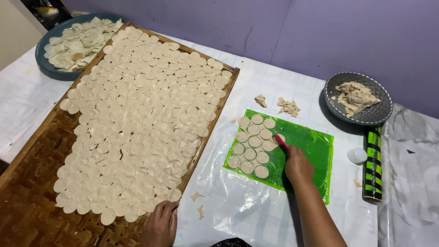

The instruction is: The person is scraping small circles of dough from a green mat and placing them onto a large wooden tray.

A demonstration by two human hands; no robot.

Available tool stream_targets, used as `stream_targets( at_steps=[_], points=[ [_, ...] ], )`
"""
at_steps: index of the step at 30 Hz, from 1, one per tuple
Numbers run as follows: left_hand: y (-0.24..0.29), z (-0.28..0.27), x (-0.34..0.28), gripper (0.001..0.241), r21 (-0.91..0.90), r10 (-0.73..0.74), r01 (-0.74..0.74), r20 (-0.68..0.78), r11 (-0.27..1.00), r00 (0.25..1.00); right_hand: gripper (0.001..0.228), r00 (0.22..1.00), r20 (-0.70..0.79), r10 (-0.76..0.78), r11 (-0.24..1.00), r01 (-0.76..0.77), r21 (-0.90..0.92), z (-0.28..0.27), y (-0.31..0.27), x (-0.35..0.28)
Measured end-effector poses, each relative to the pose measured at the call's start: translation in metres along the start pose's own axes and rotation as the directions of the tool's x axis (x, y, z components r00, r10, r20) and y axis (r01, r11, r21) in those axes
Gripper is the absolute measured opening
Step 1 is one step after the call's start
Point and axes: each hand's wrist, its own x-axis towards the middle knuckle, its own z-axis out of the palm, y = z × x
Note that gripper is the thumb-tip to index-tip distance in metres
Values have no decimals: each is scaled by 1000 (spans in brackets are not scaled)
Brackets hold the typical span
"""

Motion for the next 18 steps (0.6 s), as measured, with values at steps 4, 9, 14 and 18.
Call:
stream_targets(
  at_steps=[4, 9, 14, 18],
  points=[
    [-4, 3, 0, 27, 10, 19, -19, -13, 1000, 1000, 35, 989, 73, -131, 985, 121, 126, 1, -3, -13],
    [-5, 3, -1, 31, 12, -1, 1, 33, 1000, 999, 36, 990, -144, 10, 973, 23, 229, 19, 24, -4],
    [-7, 4, -1, 32, 4, -15, 15, 39, 1000, 999, 49, 990, -63, 127, 974, -137, -182, -30, 19, -15],
    [-8, 8, -2, 29, 0, 3, -3, -14, 1000, 1000, 43, 995, -23, 97, 906, -98, -412, -27, 29, -17]
  ],
)
